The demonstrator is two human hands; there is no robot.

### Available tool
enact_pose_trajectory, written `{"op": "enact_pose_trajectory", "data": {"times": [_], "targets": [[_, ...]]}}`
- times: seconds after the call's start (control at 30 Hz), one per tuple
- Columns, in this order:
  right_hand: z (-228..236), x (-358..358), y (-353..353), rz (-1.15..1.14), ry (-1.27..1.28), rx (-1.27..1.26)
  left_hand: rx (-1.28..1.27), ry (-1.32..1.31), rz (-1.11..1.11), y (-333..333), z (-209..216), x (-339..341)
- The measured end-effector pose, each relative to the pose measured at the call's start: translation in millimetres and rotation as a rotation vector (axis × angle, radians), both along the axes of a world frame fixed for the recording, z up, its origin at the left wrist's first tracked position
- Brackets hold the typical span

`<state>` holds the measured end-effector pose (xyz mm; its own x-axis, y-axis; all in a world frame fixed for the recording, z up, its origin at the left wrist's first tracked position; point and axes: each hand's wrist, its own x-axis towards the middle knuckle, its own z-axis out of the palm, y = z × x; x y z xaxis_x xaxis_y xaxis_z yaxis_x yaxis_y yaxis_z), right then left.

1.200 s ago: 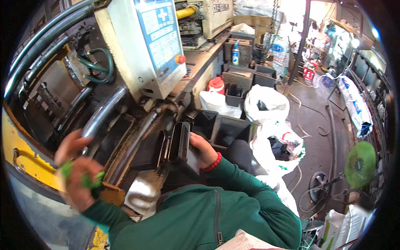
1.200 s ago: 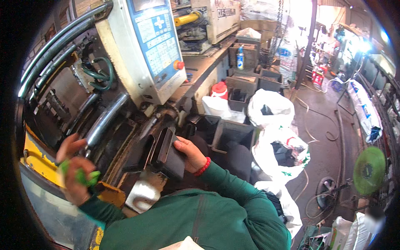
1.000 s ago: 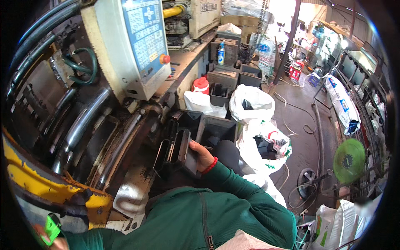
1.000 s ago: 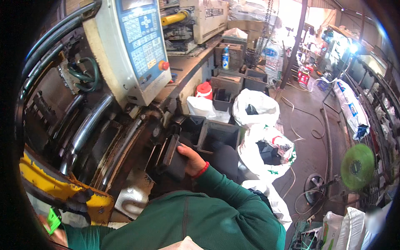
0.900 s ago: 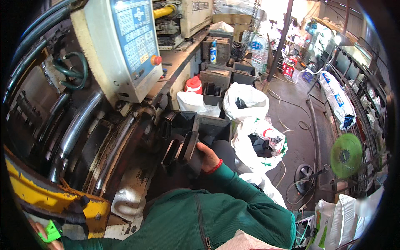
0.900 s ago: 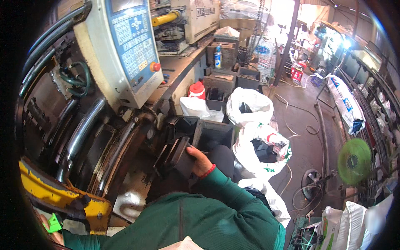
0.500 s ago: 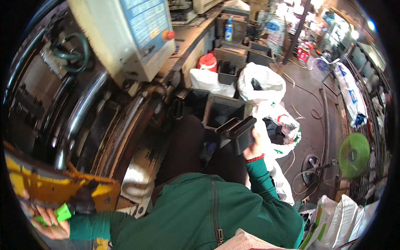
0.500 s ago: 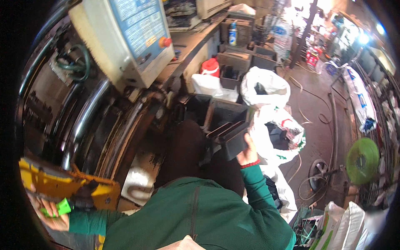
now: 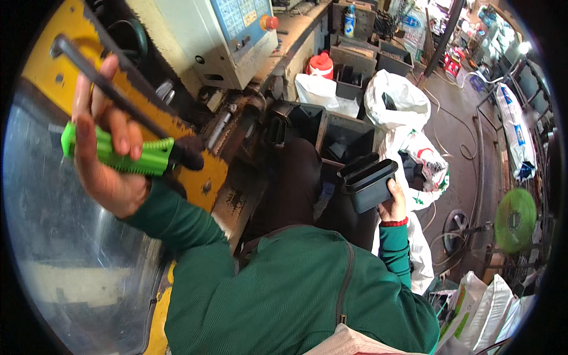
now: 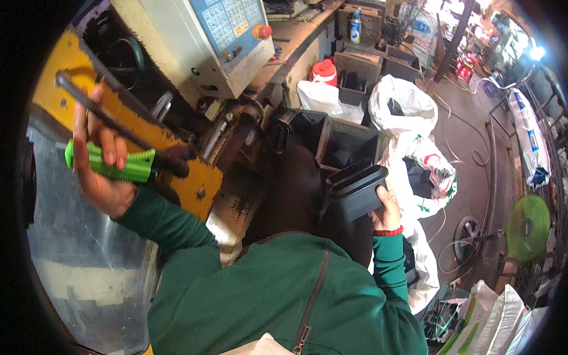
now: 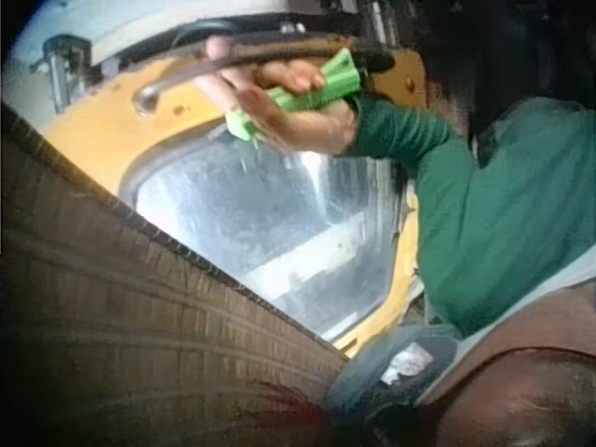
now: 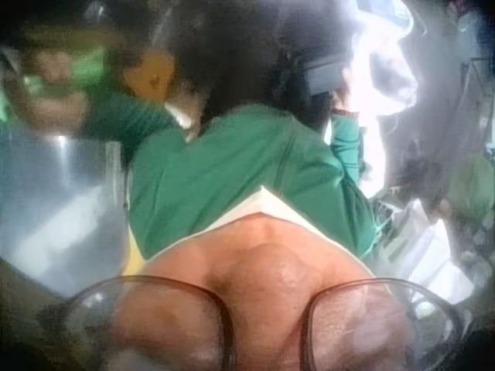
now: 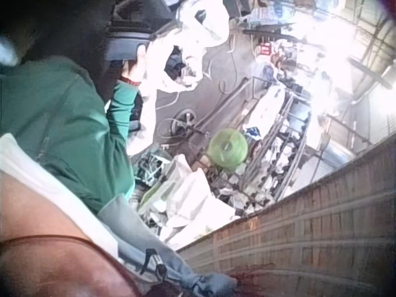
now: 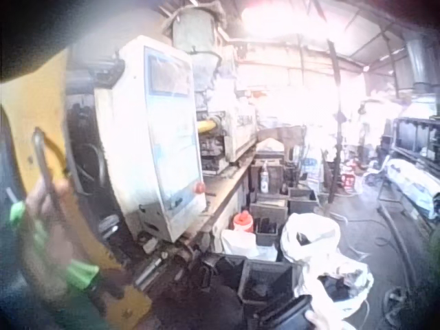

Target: The person repeatedly picks up black plastic parts, wipes them with a green cloth, and places them into a white sack. The person also handles a gray plastic tray and wipes it before setting it aside.

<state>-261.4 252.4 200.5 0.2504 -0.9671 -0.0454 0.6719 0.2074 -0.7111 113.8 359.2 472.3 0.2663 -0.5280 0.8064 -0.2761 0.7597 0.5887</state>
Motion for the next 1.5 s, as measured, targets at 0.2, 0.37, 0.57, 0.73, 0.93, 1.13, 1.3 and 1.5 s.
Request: {"op": "enact_pose_trajectory", "data": {"times": [0.2, 0.37, 0.57, 0.73, 0.93, 1.13, 1.3, 1.5], "targets": [[1.8, -19.8, 13.3, -0.027, 0.163, -0.09, -0.006, -0.014, -0.01, -78.5, 4.6, -6.6], [28.4, -26.9, 2.5, 0.061, 0.758, -0.463, -0.126, 0.06, 0.248, -101.9, -29.0, -25.5], [86.1, -2.1, -10.2, 0.218, 1.419, -1.102, 0.752, -0.331, -0.438, -156.9, -161.2, -101.6], [60.2, 6.0, -13.5, 0.278, 1.605, -1.177, 0.98, -0.55, -0.568, -181.1, -244.0, -140.6], [25.2, 6.3, 3.3, 0.204, 1.732, -1.055, 0.839, -0.743, -0.415, -175.3, -250.5, -159.0], [25.7, 6.5, 5.2, 0.193, 1.801, -1.009, 0.696, -0.838, -0.479, -169.3, -253.7, -170.8], [31.4, 0.8, 10.5, -0.011, 1.759, -0.97, 0.895, -0.692, -0.33, -178.9, -269.8, -162.0], [-25.9, -10.8, 57.8, -0.537, 0.779, 0.031, 0.977, -0.251, -0.445, -162.4, -308.5, -154.1]]}}
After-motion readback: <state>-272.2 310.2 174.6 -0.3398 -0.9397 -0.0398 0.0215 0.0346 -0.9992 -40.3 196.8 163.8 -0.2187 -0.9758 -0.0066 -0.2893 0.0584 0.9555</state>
